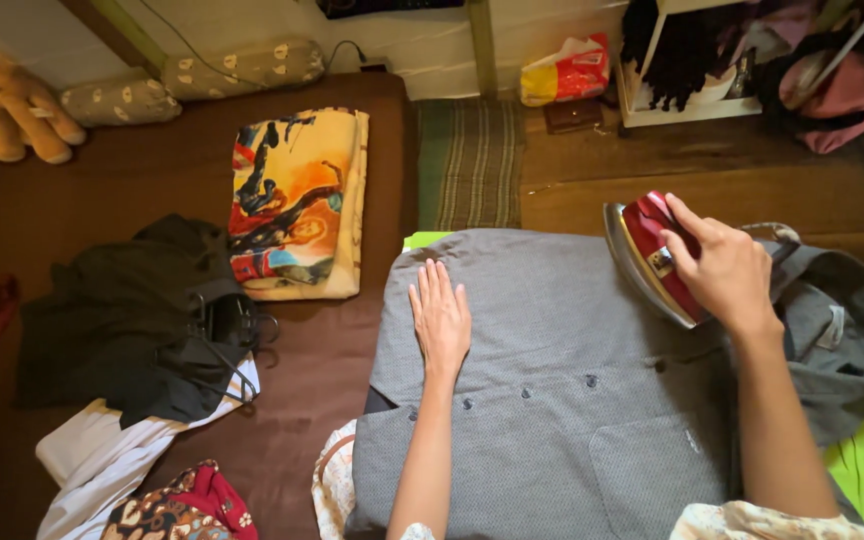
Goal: Ironing a grey button-down shirt on a flat surface on the floor.
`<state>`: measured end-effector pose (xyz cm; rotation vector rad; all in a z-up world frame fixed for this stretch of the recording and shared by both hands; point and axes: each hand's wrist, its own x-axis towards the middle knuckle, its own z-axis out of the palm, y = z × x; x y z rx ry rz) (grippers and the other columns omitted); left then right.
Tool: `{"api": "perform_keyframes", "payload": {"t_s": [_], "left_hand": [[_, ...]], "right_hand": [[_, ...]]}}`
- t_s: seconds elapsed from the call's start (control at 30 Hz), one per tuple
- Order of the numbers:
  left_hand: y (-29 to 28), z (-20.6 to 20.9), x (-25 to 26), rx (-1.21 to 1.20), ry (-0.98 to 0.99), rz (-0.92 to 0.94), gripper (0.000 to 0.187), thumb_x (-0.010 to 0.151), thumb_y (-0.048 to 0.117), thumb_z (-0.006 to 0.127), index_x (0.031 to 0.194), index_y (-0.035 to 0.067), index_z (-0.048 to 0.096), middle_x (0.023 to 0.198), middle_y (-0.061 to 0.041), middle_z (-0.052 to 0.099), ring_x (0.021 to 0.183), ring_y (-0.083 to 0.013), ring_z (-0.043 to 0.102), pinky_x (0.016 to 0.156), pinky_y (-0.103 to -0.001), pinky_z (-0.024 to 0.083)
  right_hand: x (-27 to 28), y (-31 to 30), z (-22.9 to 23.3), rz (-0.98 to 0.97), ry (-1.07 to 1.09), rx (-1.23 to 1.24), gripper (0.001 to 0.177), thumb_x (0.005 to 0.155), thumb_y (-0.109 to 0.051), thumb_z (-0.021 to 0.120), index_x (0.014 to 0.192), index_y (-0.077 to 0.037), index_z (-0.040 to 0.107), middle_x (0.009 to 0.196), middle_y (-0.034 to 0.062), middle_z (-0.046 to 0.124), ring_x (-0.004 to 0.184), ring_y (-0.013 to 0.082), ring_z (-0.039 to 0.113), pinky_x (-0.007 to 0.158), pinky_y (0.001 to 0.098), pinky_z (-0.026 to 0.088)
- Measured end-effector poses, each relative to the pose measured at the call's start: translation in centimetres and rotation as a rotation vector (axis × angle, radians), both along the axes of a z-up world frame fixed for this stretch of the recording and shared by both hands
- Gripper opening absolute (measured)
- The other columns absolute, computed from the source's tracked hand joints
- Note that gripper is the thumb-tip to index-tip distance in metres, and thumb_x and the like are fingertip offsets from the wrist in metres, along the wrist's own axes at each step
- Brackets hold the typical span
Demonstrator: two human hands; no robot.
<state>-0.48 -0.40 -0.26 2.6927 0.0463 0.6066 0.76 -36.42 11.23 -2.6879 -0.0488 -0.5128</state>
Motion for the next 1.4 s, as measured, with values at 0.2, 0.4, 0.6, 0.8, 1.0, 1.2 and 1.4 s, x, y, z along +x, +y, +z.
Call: {"api": "perform_keyframes", "payload": {"t_s": [0.2, 0.4, 0.6, 0.8, 1.0, 1.2, 1.4], "left_hand": [[0.0, 0.1, 0.0, -0.013, 0.019, -0.016, 0.058, 0.107, 0.030, 0.044, 0.152, -0.008, 0.041, 0.161, -0.022, 0.039, 0.153, -0.0352, 0.030, 0.125, -0.050, 0.018], [0.0, 0.2, 0.0, -0.002, 0.028, -0.002, 0.058, 0.106, 0.030, 0.044, 0.151, -0.007, 0.042, 0.161, -0.022, 0.039, 0.153, -0.0352, 0.030, 0.125, -0.050, 0.018], [-0.1, 0.1, 0.0, -0.003, 0.019, -0.015, 0.058, 0.105, 0.029, 0.044, 0.150, -0.008, 0.042, 0.161, -0.022, 0.039, 0.152, -0.0353, 0.031, 0.125, -0.050, 0.018], [0.1, 0.0, 0.3, 0.000, 0.014, -0.004, 0.058, 0.106, 0.029, 0.044, 0.150, -0.008, 0.042, 0.161, -0.022, 0.039, 0.153, -0.0352, 0.031, 0.125, -0.050, 0.018], [0.0, 0.3, 0.1, -0.031, 0.029, -0.010, 0.058, 0.105, 0.029, 0.044, 0.151, -0.008, 0.042, 0.161, -0.022, 0.038, 0.153, -0.0346, 0.031, 0.126, -0.049, 0.018], [-0.1, 0.3, 0.1, -0.045, 0.013, -0.024, 0.058, 0.106, 0.028, 0.045, 0.151, -0.007, 0.042, 0.162, -0.022, 0.038, 0.153, -0.0351, 0.030, 0.126, -0.050, 0.017], [0.1, 0.3, 0.1, -0.027, 0.020, -0.011, 0.059, 0.106, 0.028, 0.044, 0.152, -0.008, 0.041, 0.162, -0.022, 0.037, 0.153, -0.0351, 0.030, 0.126, -0.050, 0.017]], "right_hand": [[-0.2, -1.8, 1.3, -0.041, 0.355, 0.175, 0.057, 0.096, -0.042, 0.068, 0.152, -0.035, 0.061, 0.089, 0.0246, 0.076, 0.079, 0.0362, 0.076, 0.083, 0.0425, 0.058], [0.0, -1.0, 1.2, 0.463, 0.208, 0.303, 0.053, 0.088, -0.040, 0.069, 0.139, -0.027, 0.063, 0.125, 0.0181, 0.073, 0.105, 0.0336, 0.073, 0.092, 0.0404, 0.053], [0.8, 2.8, 2.1, 0.215, 0.368, 0.141, 0.054, 0.093, -0.039, 0.069, 0.146, -0.036, 0.061, 0.118, 0.0190, 0.073, 0.100, 0.0388, 0.072, 0.090, 0.0418, 0.055], [2.3, 4.7, 2.5, 0.747, 0.356, 0.235, 0.051, 0.085, -0.037, 0.074, 0.135, -0.035, 0.063, 0.121, 0.0132, 0.075, 0.094, 0.0322, 0.078, 0.085, 0.0398, 0.057], [1.0, 8.6, 3.2, 0.421, 0.324, 0.005, 0.044, 0.089, -0.043, 0.066, 0.133, -0.040, 0.069, 0.114, 0.0135, 0.075, 0.095, 0.0387, 0.070, 0.079, 0.0461, 0.055], [0.0, 9.8, 5.2, 0.335, 0.398, -0.037, 0.042, 0.093, -0.058, 0.057, 0.130, -0.042, 0.070, 0.084, 0.0158, 0.078, 0.081, 0.0358, 0.073, 0.073, 0.0453, 0.057], [0.2, 10.6, 3.0, 0.517, 0.256, -0.164, 0.042, 0.090, -0.058, 0.056, 0.126, -0.043, 0.073, 0.078, 0.0182, 0.074, 0.071, 0.0364, 0.071, 0.063, 0.0468, 0.055]]}}
